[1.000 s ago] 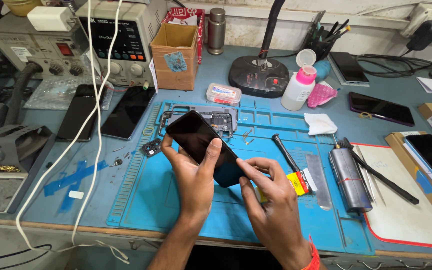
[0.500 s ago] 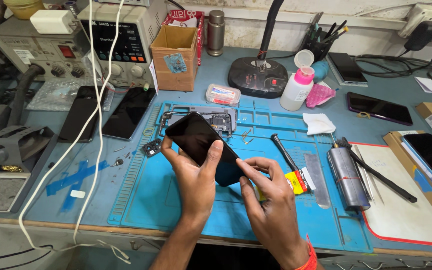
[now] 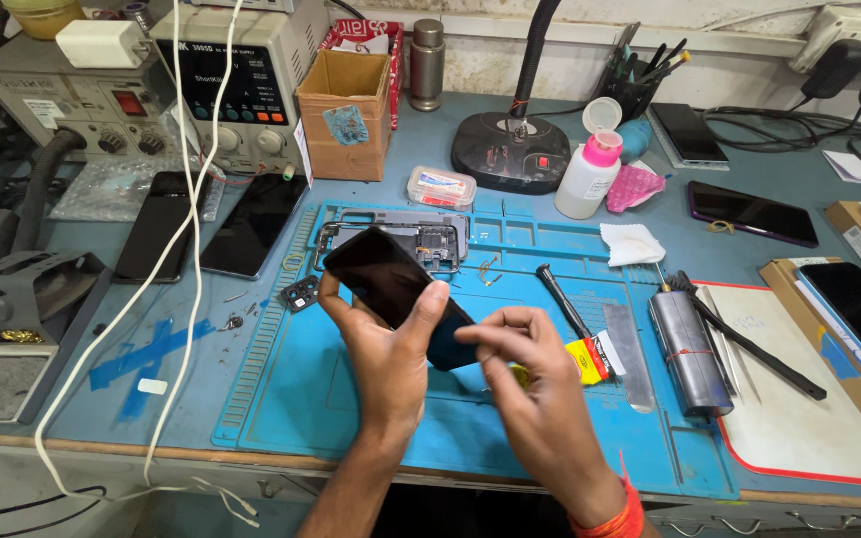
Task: The person first uses a smartphone's camera app, then sets the phone aside and picks up a disassembled phone body on the repair mat. They open a yellow adhesive tube and squeeze glue along the edge of the phone frame, then handle the phone and press along its edges while continuing to apply adhesive.
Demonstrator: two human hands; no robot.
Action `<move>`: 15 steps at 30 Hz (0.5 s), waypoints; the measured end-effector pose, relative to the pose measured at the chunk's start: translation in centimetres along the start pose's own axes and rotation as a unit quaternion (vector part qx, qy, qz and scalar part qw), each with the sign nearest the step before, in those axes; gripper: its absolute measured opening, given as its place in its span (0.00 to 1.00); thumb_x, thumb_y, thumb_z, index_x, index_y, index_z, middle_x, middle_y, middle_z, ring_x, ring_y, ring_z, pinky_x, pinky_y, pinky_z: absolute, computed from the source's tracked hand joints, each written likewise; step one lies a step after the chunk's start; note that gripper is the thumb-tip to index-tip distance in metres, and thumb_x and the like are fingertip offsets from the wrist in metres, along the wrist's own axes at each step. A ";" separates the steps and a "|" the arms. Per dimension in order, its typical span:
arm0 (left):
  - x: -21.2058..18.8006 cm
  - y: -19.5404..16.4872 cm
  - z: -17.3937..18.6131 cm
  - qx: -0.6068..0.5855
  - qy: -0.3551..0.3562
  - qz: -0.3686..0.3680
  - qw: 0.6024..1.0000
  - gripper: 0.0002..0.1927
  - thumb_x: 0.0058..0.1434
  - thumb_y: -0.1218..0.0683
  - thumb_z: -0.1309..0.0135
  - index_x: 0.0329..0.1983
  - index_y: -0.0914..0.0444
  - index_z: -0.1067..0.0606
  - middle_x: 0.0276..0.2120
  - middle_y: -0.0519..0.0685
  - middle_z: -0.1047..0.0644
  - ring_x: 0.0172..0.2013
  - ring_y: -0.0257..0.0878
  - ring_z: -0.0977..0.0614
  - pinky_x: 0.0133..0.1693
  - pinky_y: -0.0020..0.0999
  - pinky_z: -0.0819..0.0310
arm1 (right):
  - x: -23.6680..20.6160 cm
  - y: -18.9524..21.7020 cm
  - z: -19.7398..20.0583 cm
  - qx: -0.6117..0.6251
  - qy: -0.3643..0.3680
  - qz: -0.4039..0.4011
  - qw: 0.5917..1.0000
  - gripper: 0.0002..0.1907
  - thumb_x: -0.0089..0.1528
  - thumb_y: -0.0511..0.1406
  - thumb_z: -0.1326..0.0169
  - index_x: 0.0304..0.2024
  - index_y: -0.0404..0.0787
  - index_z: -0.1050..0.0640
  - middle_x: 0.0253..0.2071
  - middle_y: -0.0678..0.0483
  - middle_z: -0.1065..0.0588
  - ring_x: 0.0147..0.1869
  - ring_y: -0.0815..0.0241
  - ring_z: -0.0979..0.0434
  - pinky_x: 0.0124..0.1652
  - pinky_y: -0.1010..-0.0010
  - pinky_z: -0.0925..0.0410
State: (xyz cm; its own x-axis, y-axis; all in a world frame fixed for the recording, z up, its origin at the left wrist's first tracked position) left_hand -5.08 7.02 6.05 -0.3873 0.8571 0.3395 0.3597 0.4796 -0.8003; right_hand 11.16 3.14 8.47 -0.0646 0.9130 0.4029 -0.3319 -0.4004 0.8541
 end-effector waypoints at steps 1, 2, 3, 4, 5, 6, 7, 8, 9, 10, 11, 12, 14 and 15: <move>0.0 0.0 -0.1 0.003 0.000 -0.001 1.000 0.43 0.58 0.63 0.37 0.69 0.63 0.50 0.55 0.56 0.30 0.53 0.39 0.25 0.55 0.34 0.27 | -0.1 0.2 -0.1 -0.003 -0.006 0.014 1.000 0.11 0.63 0.27 0.46 0.46 0.37 0.16 0.46 0.51 0.27 0.46 0.62 0.24 0.42 0.72 0.28; -0.1 0.1 -0.2 0.002 0.001 0.003 1.000 0.42 0.58 0.64 0.37 0.68 0.63 0.50 0.55 0.56 0.30 0.53 0.39 0.25 0.55 0.34 0.27 | -0.2 0.4 -0.2 -0.007 -0.012 0.027 1.000 0.11 0.63 0.27 0.46 0.46 0.36 0.16 0.46 0.51 0.28 0.46 0.62 0.24 0.43 0.72 0.28; -0.1 0.2 -0.3 0.000 0.002 0.007 1.000 0.42 0.58 0.64 0.37 0.68 0.63 0.50 0.55 0.56 0.30 0.53 0.39 0.24 0.55 0.33 0.26 | -0.3 0.7 -0.3 -0.011 -0.018 0.040 0.999 0.11 0.62 0.26 0.45 0.46 0.36 0.17 0.47 0.50 0.29 0.47 0.61 0.24 0.43 0.72 0.28; 0.0 0.2 -0.3 0.000 0.001 0.008 1.000 0.42 0.58 0.64 0.37 0.68 0.63 0.50 0.54 0.56 0.29 0.52 0.39 0.24 0.55 0.33 0.26 | -0.2 0.5 -0.2 -0.008 -0.017 0.026 0.999 0.12 0.62 0.26 0.46 0.46 0.37 0.17 0.47 0.50 0.28 0.46 0.62 0.23 0.43 0.72 0.28; 0.1 0.3 0.0 -0.003 -0.007 0.012 1.000 0.42 0.57 0.64 0.37 0.68 0.62 0.50 0.54 0.56 0.29 0.52 0.39 0.24 0.54 0.34 0.26 | -0.2 0.2 -0.1 -0.002 -0.016 0.011 1.000 0.12 0.62 0.26 0.46 0.46 0.37 0.17 0.47 0.51 0.27 0.45 0.62 0.22 0.43 0.72 0.27; 0.2 0.5 0.3 -0.007 -0.013 0.019 1.000 0.43 0.57 0.64 0.37 0.68 0.62 0.50 0.54 0.56 0.29 0.51 0.39 0.24 0.53 0.34 0.26 | -0.4 0.0 0.1 0.002 -0.016 -0.007 1.000 0.13 0.62 0.26 0.47 0.47 0.38 0.17 0.47 0.51 0.26 0.44 0.62 0.21 0.42 0.72 0.27; 0.3 0.8 0.4 -0.013 -0.018 0.028 0.999 0.43 0.56 0.64 0.37 0.68 0.61 0.50 0.53 0.55 0.29 0.51 0.39 0.25 0.52 0.34 0.26 | -0.5 0.4 0.3 -0.013 -0.020 0.011 1.000 0.13 0.62 0.26 0.47 0.47 0.38 0.17 0.47 0.51 0.25 0.45 0.62 0.21 0.43 0.72 0.27; 0.3 0.8 0.4 -0.016 -0.011 0.021 1.000 0.43 0.57 0.64 0.37 0.68 0.62 0.50 0.54 0.55 0.30 0.53 0.39 0.25 0.55 0.35 0.27 | -0.5 0.8 0.4 -0.028 -0.025 0.029 0.999 0.13 0.62 0.26 0.46 0.48 0.37 0.18 0.47 0.51 0.23 0.46 0.63 0.20 0.43 0.72 0.27; 0.4 0.7 0.5 -0.018 -0.005 0.012 1.000 0.42 0.57 0.64 0.37 0.69 0.62 0.50 0.56 0.55 0.31 0.54 0.39 0.26 0.57 0.35 0.28 | -0.5 1.2 0.6 -0.044 -0.030 0.046 0.998 0.13 0.61 0.26 0.46 0.48 0.37 0.18 0.47 0.51 0.22 0.47 0.63 0.20 0.44 0.72 0.27; 0.5 0.7 0.5 -0.019 0.000 0.003 1.000 0.42 0.58 0.64 0.37 0.69 0.63 0.50 0.57 0.55 0.31 0.56 0.39 0.26 0.59 0.36 0.29 | -0.3 0.7 0.9 -0.035 -0.033 0.024 0.999 0.13 0.62 0.27 0.46 0.48 0.37 0.18 0.46 0.51 0.21 0.46 0.63 0.19 0.41 0.73 0.26; 0.6 1.0 0.7 -0.024 -0.003 0.013 1.000 0.43 0.58 0.64 0.37 0.69 0.63 0.50 0.56 0.56 0.31 0.55 0.40 0.26 0.58 0.36 0.29 | -0.1 0.2 1.1 -0.024 -0.033 0.002 0.999 0.13 0.62 0.27 0.46 0.48 0.37 0.18 0.45 0.52 0.20 0.46 0.64 0.18 0.39 0.73 0.26; 0.6 1.3 0.8 -0.028 -0.006 0.023 0.999 0.43 0.57 0.63 0.37 0.69 0.62 0.51 0.55 0.57 0.31 0.54 0.41 0.26 0.58 0.37 0.29 | 0.1 -0.2 1.3 -0.014 -0.033 -0.021 0.999 0.13 0.62 0.27 0.46 0.48 0.37 0.18 0.44 0.52 0.19 0.46 0.64 0.16 0.37 0.73 0.25; 0.7 1.6 0.9 -0.025 -0.009 0.030 0.999 0.44 0.57 0.63 0.38 0.70 0.62 0.51 0.55 0.57 0.31 0.54 0.41 0.26 0.58 0.38 0.29 | 0.5 -0.8 1.5 0.017 -0.020 -0.041 0.999 0.13 0.62 0.28 0.46 0.48 0.37 0.18 0.44 0.52 0.18 0.48 0.64 0.16 0.40 0.73 0.24; 0.8 1.6 1.0 -0.017 -0.008 0.028 0.999 0.45 0.56 0.63 0.38 0.70 0.62 0.51 0.56 0.57 0.32 0.55 0.41 0.26 0.58 0.37 0.29 | 0.7 -1.1 1.4 0.032 -0.014 -0.051 0.998 0.13 0.62 0.29 0.46 0.49 0.36 0.19 0.44 0.52 0.17 0.49 0.64 0.15 0.42 0.74 0.24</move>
State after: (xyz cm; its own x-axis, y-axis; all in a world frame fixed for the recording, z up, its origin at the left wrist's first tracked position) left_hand -5.70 8.28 4.56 -0.3793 0.8796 0.2872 0.4101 0.4381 -0.7999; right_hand 12.83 4.11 8.30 -0.0076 0.9473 0.3202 -0.2746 -0.3099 0.9103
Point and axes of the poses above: each hand's wrist, its own x-axis towards the middle knuckle, its own z-axis out of the back of the hand, y = z × x, the point moved 9 cm from there along x, towards the middle knuckle
